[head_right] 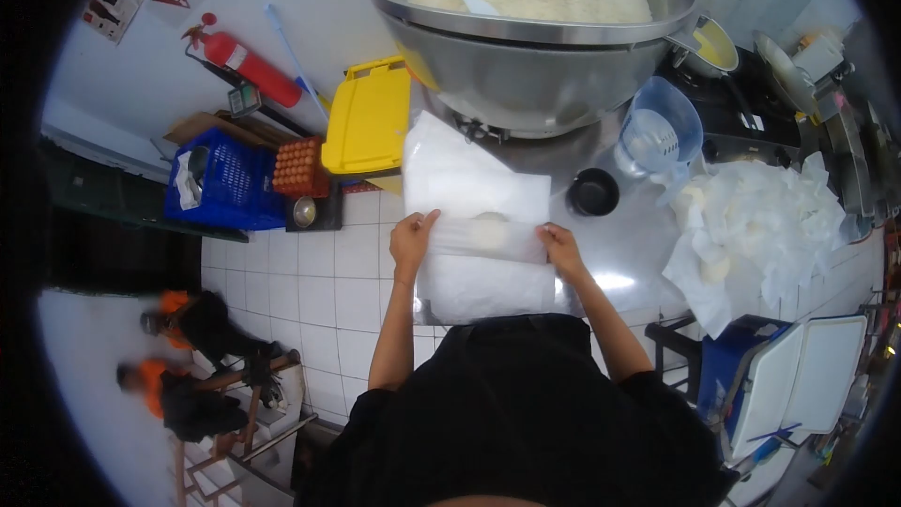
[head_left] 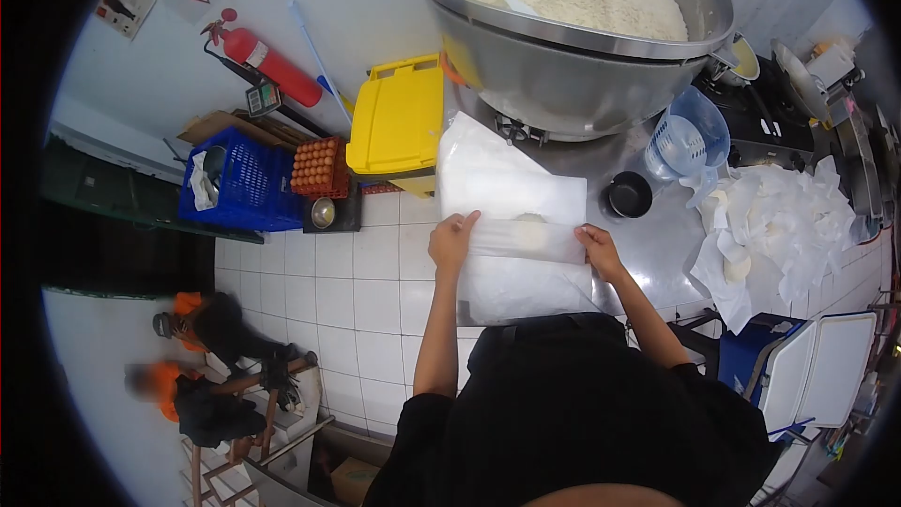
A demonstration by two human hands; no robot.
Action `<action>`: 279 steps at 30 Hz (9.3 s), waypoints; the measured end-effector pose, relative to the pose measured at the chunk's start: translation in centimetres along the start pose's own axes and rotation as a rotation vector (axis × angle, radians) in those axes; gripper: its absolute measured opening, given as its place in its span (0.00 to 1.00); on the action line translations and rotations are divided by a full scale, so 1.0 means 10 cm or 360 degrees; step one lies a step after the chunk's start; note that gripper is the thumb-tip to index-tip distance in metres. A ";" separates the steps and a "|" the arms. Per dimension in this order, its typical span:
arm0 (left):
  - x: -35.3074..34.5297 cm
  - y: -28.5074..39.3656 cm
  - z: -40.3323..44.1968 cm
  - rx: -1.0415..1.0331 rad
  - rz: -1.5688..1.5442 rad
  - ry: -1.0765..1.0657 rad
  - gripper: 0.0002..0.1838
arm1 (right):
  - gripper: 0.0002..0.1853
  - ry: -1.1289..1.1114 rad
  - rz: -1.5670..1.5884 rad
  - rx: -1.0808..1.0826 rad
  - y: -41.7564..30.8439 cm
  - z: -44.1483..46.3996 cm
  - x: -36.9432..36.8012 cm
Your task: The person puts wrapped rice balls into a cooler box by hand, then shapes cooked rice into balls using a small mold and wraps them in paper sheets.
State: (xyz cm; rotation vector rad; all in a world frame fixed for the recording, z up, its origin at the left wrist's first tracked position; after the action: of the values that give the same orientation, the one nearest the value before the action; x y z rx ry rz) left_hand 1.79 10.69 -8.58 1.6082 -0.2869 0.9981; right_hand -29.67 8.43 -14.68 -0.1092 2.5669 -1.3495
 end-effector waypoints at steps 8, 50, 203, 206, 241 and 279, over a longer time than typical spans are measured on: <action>-0.28 0.31 -0.49 -0.1378 0.0130 0.0153 0.13 | 0.13 -0.0010 -0.0214 -0.0144 0.04 0.14 0.08; -0.31 0.47 -0.59 -0.1456 0.0253 -0.0554 0.29 | 0.44 0.0026 -0.0397 0.0230 -0.81 0.64 -0.25; -1.14 1.13 -0.89 0.0367 -0.1938 -0.0630 0.34 | 0.39 0.0508 0.0297 0.0710 -0.65 -0.93 -0.69; -1.09 1.39 -0.84 0.0186 -0.1682 -0.0579 0.35 | 0.38 0.0529 0.0227 0.0749 -0.71 -0.81 -0.55; -1.23 1.13 0.14 -0.1047 -0.0033 0.1179 0.20 | 0.33 0.0606 -0.1226 0.1295 0.67 -1.00 1.36; -1.31 1.62 -0.97 -0.2178 0.0216 -0.1005 0.16 | 0.10 0.0559 -0.1056 0.0618 -0.05 -2.44 1.91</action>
State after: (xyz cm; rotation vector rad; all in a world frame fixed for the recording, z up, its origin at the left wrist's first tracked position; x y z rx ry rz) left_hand -21.16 10.19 -7.24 0.5534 -1.2105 0.1569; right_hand -54.18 24.37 -4.30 -0.7695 2.5766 -2.2529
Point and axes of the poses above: each hand's wrist, its own z-axis towards the middle knuckle, its own x-axis out of the back of the hand, y = z × x, the point moved 1 cm from there along z, towards the middle knuckle, and after that the axes turned 7 degrees about -x, right-handed, at the moved point
